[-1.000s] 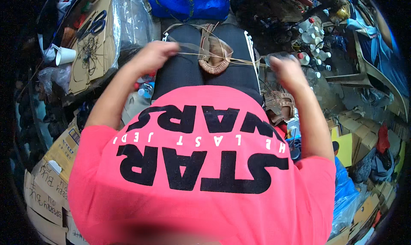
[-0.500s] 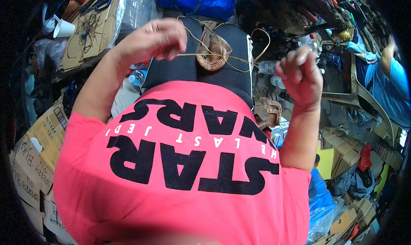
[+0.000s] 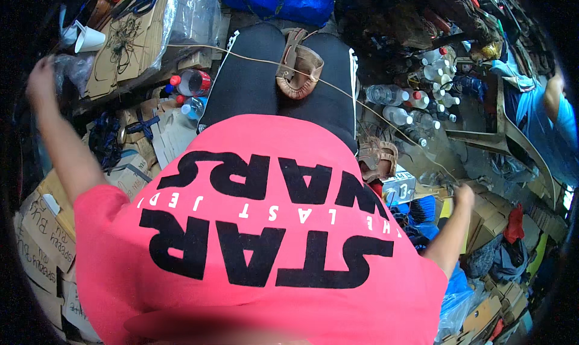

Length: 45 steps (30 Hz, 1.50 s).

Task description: Hand-stitching the edges of a brown leather shoe component using a needle and thread.

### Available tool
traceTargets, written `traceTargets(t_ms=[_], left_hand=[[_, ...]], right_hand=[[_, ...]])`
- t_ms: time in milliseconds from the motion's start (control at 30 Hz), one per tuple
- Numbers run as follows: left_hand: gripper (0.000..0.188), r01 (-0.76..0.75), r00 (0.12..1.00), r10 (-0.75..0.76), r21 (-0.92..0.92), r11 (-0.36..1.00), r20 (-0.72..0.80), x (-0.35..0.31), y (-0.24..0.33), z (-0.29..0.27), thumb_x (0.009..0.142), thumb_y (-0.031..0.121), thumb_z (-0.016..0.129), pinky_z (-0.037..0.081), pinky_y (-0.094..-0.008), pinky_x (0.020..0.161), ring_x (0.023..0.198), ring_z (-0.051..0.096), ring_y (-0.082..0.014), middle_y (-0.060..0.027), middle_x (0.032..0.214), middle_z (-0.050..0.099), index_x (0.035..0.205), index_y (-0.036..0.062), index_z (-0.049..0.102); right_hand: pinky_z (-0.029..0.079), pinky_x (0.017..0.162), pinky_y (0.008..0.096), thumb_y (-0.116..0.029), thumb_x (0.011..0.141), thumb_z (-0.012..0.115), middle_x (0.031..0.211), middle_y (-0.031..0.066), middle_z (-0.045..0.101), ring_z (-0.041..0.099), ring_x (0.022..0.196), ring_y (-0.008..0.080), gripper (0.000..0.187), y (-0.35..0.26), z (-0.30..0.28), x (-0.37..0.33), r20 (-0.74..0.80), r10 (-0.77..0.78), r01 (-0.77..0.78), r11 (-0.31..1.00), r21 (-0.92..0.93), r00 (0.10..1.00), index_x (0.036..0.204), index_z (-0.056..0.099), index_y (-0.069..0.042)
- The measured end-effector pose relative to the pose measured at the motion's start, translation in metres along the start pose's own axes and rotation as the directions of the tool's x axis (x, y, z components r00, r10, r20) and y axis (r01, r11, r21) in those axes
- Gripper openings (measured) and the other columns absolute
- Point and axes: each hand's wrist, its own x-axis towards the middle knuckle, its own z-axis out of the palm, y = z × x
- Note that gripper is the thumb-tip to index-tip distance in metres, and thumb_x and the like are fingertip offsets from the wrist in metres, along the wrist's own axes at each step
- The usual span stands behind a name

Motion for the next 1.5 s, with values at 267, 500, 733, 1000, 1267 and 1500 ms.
traceTargets(t_ms=[267, 500, 733, 1000, 1267, 1500], left_hand=[[0.03, -0.316, 0.318, 0.942, -0.949, -0.001, -0.107, -0.26, 0.324, 0.009, 0.08, 0.015, 0.066, 0.046, -0.0317, 0.09, 0.105, 0.059, -0.0215, -0.0083, 0.11, 0.063, 0.109, 0.0101, 0.066], [0.024, -0.161, 0.028, 0.999, -0.986, 0.036, 0.032, -0.274, 0.389, 0.018, 0.08, 0.021, 0.068, 0.046, -0.0327, 0.08, 0.092, 0.06, -0.0223, -0.0118, 0.092, 0.064, 0.095, 0.0033, 0.066], [0.022, 0.353, -0.099, 0.99, -0.927, 0.127, 0.098, -0.279, 0.39, 0.035, 0.082, 0.022, 0.069, 0.045, -0.0257, 0.075, 0.077, 0.057, -0.0092, 0.0001, 0.08, 0.063, 0.089, 0.0013, 0.066], [0.022, 0.449, -0.122, 0.983, -0.876, 0.175, 0.133, -0.282, 0.388, 0.045, 0.083, 0.017, 0.068, 0.046, -0.0244, 0.08, 0.083, 0.058, -0.0091, -0.0012, 0.091, 0.065, 0.097, 0.0004, 0.067], [0.029, 0.368, -0.246, 0.964, -0.91, 0.19, 0.102, -0.28, 0.391, 0.047, 0.084, 0.011, 0.064, 0.042, -0.0259, 0.09, 0.097, 0.057, -0.0133, -0.0055, 0.103, 0.065, 0.111, -0.0002, 0.065], [0.031, 0.255, -0.329, 0.935, -0.941, 0.222, 0.132, -0.278, 0.393, 0.039, 0.084, 0.008, 0.061, 0.044, -0.0267, 0.089, 0.095, 0.058, -0.0124, -0.0061, 0.102, 0.066, 0.114, 0.0015, 0.063]], right_hand=[[0.041, 0.066, 0.0202, -0.006, 0.087, 0.059, 0.088, -0.0003, 0.059, 0.052, 0.077, 0.0063, 0.02, -0.328, -0.105, -0.114, -0.111, -0.76, 0.401, 0.207, 0.893, 0.641, 0.105, 0.067, -0.005], [0.042, 0.073, 0.0222, -0.003, 0.081, 0.066, 0.088, 0.0019, 0.058, 0.054, 0.084, 0.0099, 0.013, -0.397, -0.114, -0.114, -0.421, -0.765, 0.639, -0.015, 0.769, 0.488, 0.093, 0.068, -0.005], [0.041, 0.072, 0.024, -0.003, 0.079, 0.067, 0.085, 0.0009, 0.057, 0.051, 0.079, 0.0113, 0.012, -0.403, -0.112, -0.111, -0.399, -0.816, 0.671, -0.018, 0.741, 0.419, 0.09, 0.069, -0.006], [0.041, 0.072, 0.0238, -0.004, 0.078, 0.068, 0.085, 0.0008, 0.06, 0.051, 0.078, 0.0109, 0.014, -0.407, -0.096, -0.12, -0.456, -0.789, 0.681, -0.067, 0.729, 0.411, 0.092, 0.069, -0.007], [0.045, 0.069, 0.027, 0.004, 0.074, 0.064, 0.077, 0.0041, 0.057, 0.056, 0.075, 0.0164, 0.028, -0.398, -0.099, -0.15, -0.555, -0.727, 0.805, -0.004, 0.593, 0.405, 0.097, 0.07, -0.01], [0.047, 0.067, 0.0365, -0.001, 0.075, 0.062, 0.08, 0.0111, 0.058, 0.058, 0.075, 0.0294, 0.023, -0.398, -0.131, -0.165, -0.456, -0.807, 0.918, 0.258, 0.3, 0.376, 0.092, 0.071, -0.012]])
